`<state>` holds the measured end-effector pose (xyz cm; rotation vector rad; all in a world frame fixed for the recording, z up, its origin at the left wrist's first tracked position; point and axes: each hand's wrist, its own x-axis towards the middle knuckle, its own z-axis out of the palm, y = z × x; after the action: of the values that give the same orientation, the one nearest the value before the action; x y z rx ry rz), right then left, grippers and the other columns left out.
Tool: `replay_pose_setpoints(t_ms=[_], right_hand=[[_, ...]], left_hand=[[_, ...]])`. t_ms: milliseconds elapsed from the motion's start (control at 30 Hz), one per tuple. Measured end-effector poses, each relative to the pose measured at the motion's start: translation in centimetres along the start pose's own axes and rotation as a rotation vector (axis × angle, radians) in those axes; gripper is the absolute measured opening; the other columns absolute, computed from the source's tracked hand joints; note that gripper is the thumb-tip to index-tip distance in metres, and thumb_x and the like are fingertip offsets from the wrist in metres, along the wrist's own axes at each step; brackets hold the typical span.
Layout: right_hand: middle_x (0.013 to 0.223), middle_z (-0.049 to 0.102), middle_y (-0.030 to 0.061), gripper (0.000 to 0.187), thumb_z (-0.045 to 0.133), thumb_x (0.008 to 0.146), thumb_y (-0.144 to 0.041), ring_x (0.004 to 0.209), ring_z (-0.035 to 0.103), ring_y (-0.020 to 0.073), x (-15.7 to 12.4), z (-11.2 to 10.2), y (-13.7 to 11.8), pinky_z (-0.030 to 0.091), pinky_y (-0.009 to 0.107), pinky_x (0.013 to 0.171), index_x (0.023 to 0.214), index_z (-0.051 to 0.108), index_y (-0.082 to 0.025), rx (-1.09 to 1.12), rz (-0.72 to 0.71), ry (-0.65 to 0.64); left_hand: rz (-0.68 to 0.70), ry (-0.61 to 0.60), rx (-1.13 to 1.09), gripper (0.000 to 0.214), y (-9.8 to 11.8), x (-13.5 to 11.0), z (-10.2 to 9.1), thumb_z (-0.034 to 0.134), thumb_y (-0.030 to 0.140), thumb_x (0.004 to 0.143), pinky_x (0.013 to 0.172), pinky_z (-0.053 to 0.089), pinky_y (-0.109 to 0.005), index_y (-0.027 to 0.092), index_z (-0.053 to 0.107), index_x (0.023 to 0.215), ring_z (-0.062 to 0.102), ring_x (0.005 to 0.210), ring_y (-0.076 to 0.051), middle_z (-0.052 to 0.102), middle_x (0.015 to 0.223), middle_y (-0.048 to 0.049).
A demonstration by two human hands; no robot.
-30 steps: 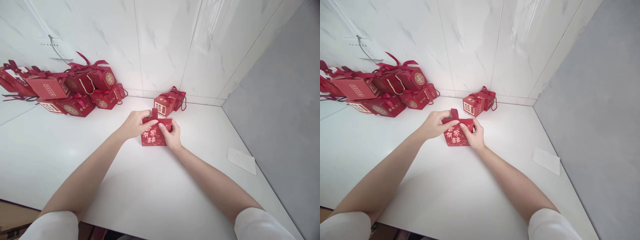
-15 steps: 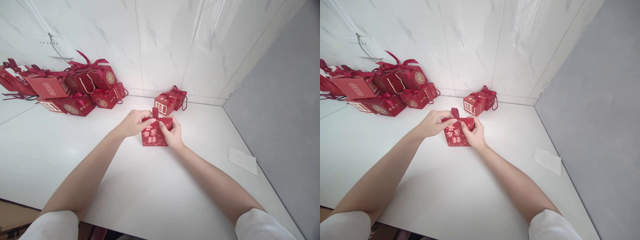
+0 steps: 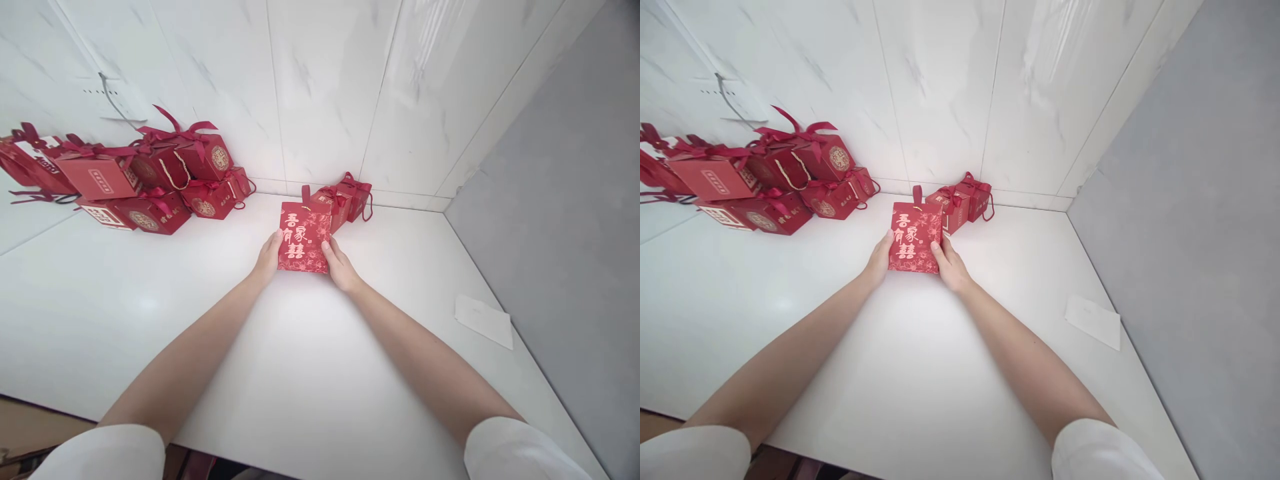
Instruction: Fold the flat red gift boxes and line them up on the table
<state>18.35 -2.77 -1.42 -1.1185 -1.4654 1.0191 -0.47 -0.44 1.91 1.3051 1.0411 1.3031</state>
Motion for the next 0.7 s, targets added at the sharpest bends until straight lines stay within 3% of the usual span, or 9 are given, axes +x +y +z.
replay_pose_setpoints(t_ms=[100,133,200,267,333,400,500,700], right_hand=[[0.159,0.030,0.0045,0.068,0.033,0.097,-0.061,0.147,0.027,0.0220,-0.2,0.0,-0.2,0.020,0.047,0.121,0.154,0.022,-0.026,0.008,-0.101,-0.015],[0.161,0.025,0.0049,0.071,0.036,0.097,-0.060,0.147,0.026,0.0223,-0.4,0.1,-0.4,0.021,0.047,0.121,0.156,0.016,-0.026,0.006,-0.140,-0.036],[0.161,0.023,0.0069,0.081,0.049,0.094,-0.057,0.141,0.039,0.0244,-0.7,0.1,-0.7,0.032,0.046,0.116,0.157,0.007,-0.028,-0.002,-0.203,-0.117],[0.157,0.034,0.0088,0.088,0.060,0.089,-0.052,0.122,0.059,0.0245,-0.9,0.3,-0.9,0.045,0.045,0.106,0.156,0.008,-0.030,-0.023,-0.232,-0.190],[0.144,0.052,0.0085,0.085,0.064,0.087,-0.048,0.106,0.067,0.0238,-0.9,0.4,-0.9,0.050,0.045,0.101,0.155,0.017,-0.030,-0.049,-0.219,-0.193],[0.129,0.064,0.0069,0.076,0.062,0.088,-0.047,0.101,0.069,0.0243,-0.9,0.6,-0.6,0.052,0.046,0.098,0.153,0.025,-0.029,-0.038,-0.190,-0.145],[0.118,0.069,0.0056,0.070,0.061,0.089,-0.048,0.094,0.071,0.0239,-0.7,0.9,-0.3,0.055,0.045,0.092,0.149,0.032,-0.029,0.036,-0.156,-0.078],[0.095,0.074,0.0040,0.067,0.060,0.090,-0.048,0.079,0.073,0.0218,-0.6,0.9,-0.2,0.059,0.042,0.084,0.147,0.035,-0.025,0.113,-0.140,-0.052]], left_hand=[[-0.123,0.043,-0.146,0.048,-0.7,0.5,-0.5,0.052,0.056,0.090,0.093,0.051,-0.032,0.017,0.063,0.115,0.066,0.104,-0.022,0.070,0.113,-0.0093],[-0.147,0.081,-0.193,0.046,-0.6,0.7,-0.7,0.053,0.053,0.090,0.093,0.051,-0.031,0.017,0.063,0.116,0.065,0.105,-0.022,0.070,0.116,-0.0086],[-0.181,0.129,-0.270,0.042,-0.4,1.1,-1.2,0.051,0.049,0.092,0.092,0.052,-0.028,0.018,0.063,0.118,0.065,0.108,-0.020,0.069,0.120,-0.0061],[-0.237,0.105,-0.312,0.041,0.0,1.5,-1.9,0.049,0.048,0.093,0.087,0.053,-0.026,0.020,0.062,0.120,0.066,0.106,-0.018,0.069,0.121,-0.0037],[-0.347,0.005,-0.312,0.042,0.4,1.6,-2.6,0.048,0.049,0.093,0.080,0.055,-0.027,0.021,0.063,0.120,0.067,0.101,-0.019,0.070,0.118,-0.0036],[-0.466,-0.114,-0.274,0.043,0.7,1.7,-3.3,0.048,0.051,0.092,0.070,0.056,-0.027,0.021,0.063,0.119,0.069,0.093,-0.020,0.072,0.114,-0.0049],[-0.567,-0.258,-0.181,0.048,1.1,1.9,-3.9,0.047,0.056,0.091,0.057,0.054,-0.029,0.022,0.062,0.122,0.071,0.079,-0.022,0.073,0.106,-0.0083],[-0.584,-0.352,-0.146,0.054,1.0,2.2,-4.0,0.047,0.059,0.089,0.056,0.055,-0.033,0.021,0.059,0.126,0.071,0.073,-0.025,0.073,0.102,-0.0116]])
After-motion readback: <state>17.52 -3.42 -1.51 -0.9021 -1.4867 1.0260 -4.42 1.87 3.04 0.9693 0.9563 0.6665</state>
